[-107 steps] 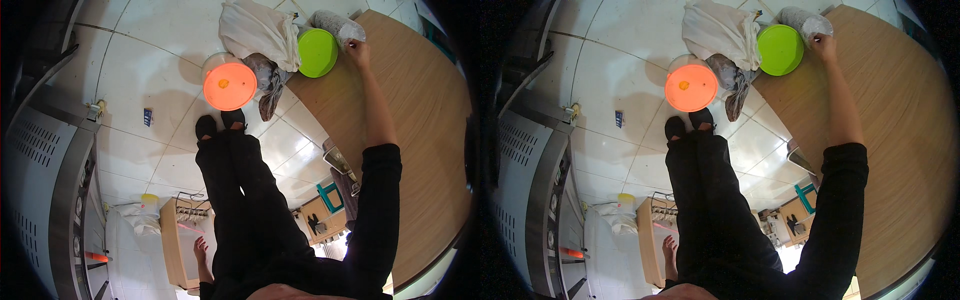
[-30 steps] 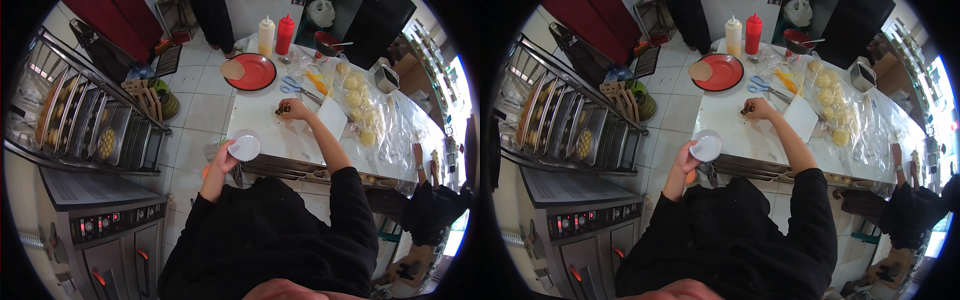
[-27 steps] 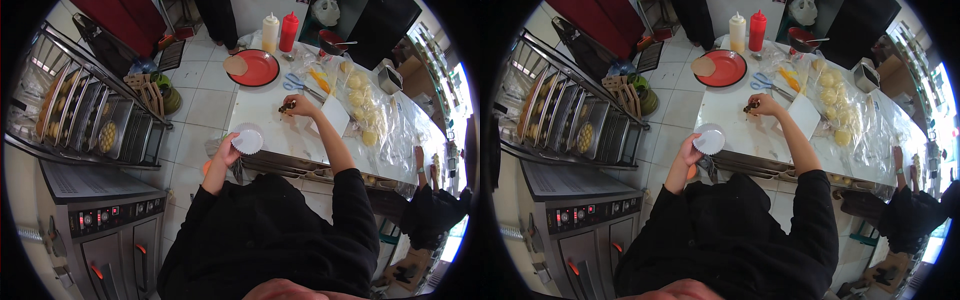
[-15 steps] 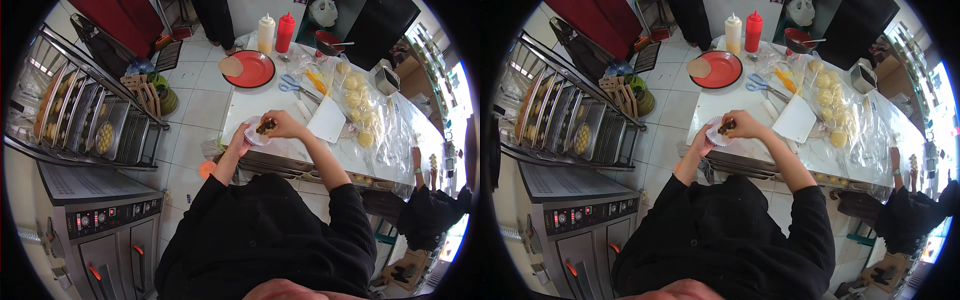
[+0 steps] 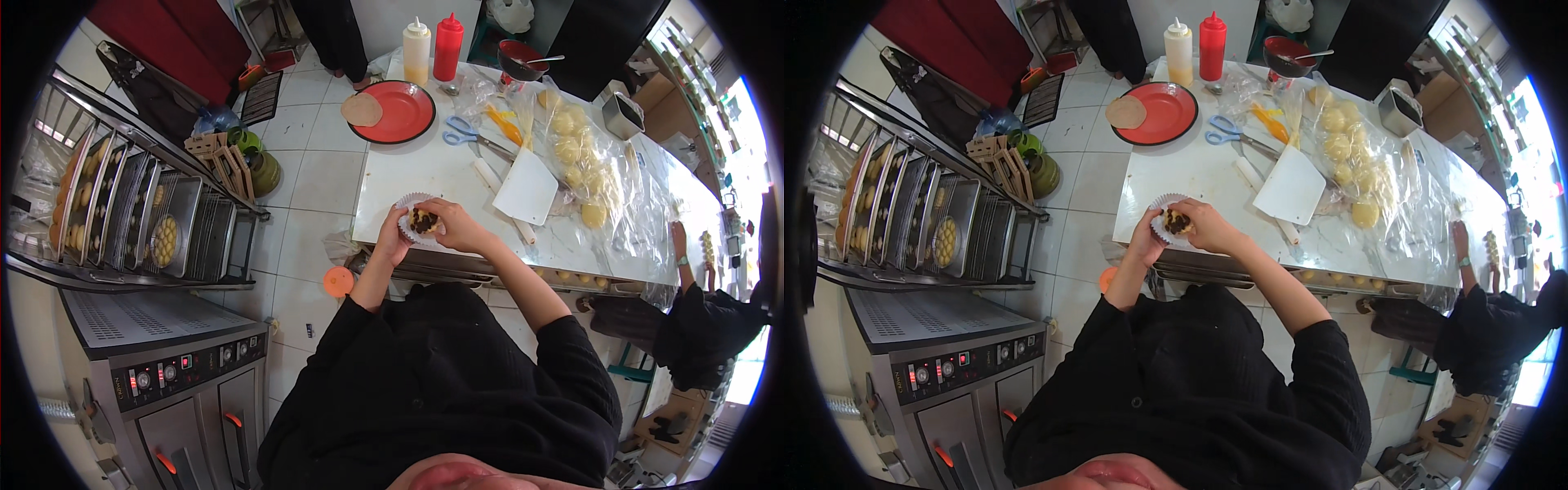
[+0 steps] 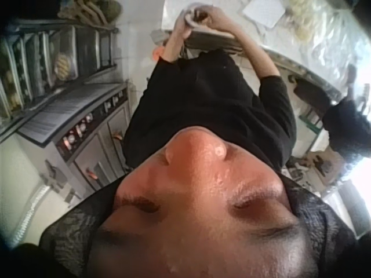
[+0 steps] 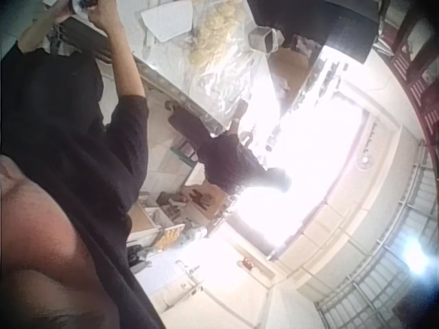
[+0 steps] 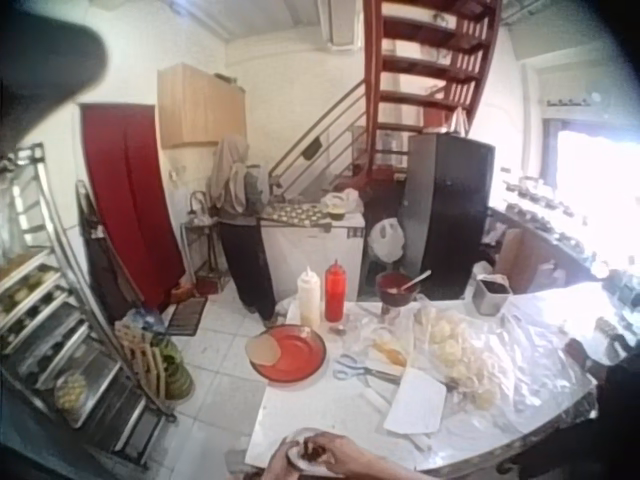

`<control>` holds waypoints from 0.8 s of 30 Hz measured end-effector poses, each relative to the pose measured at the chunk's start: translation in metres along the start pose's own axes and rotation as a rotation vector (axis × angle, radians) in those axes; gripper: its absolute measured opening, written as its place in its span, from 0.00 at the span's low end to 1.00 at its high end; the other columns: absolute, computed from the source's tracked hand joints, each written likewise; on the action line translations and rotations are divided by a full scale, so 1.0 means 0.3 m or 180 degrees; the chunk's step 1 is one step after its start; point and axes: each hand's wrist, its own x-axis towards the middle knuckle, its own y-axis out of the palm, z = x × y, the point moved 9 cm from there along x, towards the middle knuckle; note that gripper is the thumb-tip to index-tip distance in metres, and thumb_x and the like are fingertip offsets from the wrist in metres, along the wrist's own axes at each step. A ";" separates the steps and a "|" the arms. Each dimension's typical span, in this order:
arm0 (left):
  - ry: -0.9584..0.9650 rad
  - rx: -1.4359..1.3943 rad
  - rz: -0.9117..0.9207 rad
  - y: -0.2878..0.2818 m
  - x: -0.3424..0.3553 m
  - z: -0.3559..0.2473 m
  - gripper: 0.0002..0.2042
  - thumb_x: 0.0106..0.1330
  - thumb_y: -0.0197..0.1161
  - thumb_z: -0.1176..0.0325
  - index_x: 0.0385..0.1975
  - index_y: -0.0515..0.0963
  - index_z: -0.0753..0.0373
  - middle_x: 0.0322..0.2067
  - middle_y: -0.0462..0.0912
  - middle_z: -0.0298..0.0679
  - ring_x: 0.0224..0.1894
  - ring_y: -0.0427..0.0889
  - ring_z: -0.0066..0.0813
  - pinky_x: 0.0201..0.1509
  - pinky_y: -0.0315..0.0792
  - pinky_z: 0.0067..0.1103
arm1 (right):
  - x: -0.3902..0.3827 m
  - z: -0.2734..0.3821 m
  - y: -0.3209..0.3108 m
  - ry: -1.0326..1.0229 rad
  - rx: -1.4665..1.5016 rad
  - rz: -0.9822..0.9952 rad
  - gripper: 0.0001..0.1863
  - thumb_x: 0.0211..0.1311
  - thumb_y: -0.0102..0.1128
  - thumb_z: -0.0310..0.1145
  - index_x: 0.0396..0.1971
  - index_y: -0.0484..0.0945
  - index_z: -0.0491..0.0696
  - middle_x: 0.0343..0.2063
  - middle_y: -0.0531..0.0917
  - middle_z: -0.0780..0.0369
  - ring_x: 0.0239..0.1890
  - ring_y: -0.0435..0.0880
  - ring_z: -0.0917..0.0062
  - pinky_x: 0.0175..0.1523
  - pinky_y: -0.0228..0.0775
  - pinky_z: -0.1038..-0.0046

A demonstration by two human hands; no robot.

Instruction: The person flattens a dough ball using a roller, adds chocolate chips onto it, and folds the dough. They slice and shape the dough using a scraper and place it into a paper cup liner.

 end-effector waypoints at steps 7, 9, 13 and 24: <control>-0.0077 -0.0333 0.0182 0.047 -0.040 0.007 0.15 0.59 0.47 0.62 0.42 0.67 0.64 0.39 0.73 0.39 0.42 0.74 0.29 0.47 0.69 0.27 | -0.053 -0.063 -0.068 0.0755 0.0629 -0.0667 0.20 0.37 0.52 0.17 0.38 0.72 0.41 0.38 0.73 0.53 0.38 0.75 0.62 0.43 0.70 0.70; -0.0010 -0.0299 0.0101 0.039 -0.045 0.010 0.15 0.59 0.47 0.62 0.42 0.67 0.64 0.39 0.73 0.39 0.42 0.74 0.29 0.47 0.69 0.27 | -0.068 -0.055 -0.050 0.0776 0.0876 -0.0883 0.17 0.39 0.53 0.18 0.35 0.73 0.41 0.35 0.75 0.53 0.37 0.76 0.63 0.41 0.70 0.71; 0.0170 0.0006 0.0214 0.064 -0.066 -0.002 0.15 0.58 0.52 0.65 0.43 0.65 0.61 0.38 0.73 0.37 0.40 0.74 0.27 0.43 0.70 0.24 | -0.102 0.008 -0.043 0.0638 0.0393 -0.1263 0.08 0.41 0.55 0.21 0.27 0.76 0.41 0.26 0.78 0.57 0.31 0.77 0.63 0.36 0.71 0.68; 0.0297 0.0511 0.0225 0.077 -0.112 -0.009 0.24 0.52 0.59 0.77 0.49 0.59 0.62 0.39 0.71 0.38 0.42 0.73 0.27 0.41 0.71 0.22 | -0.159 0.034 -0.097 0.0527 -0.0708 -0.1158 0.09 0.38 0.60 0.31 0.25 0.80 0.53 0.35 0.76 0.67 0.48 0.63 0.69 0.52 0.42 0.58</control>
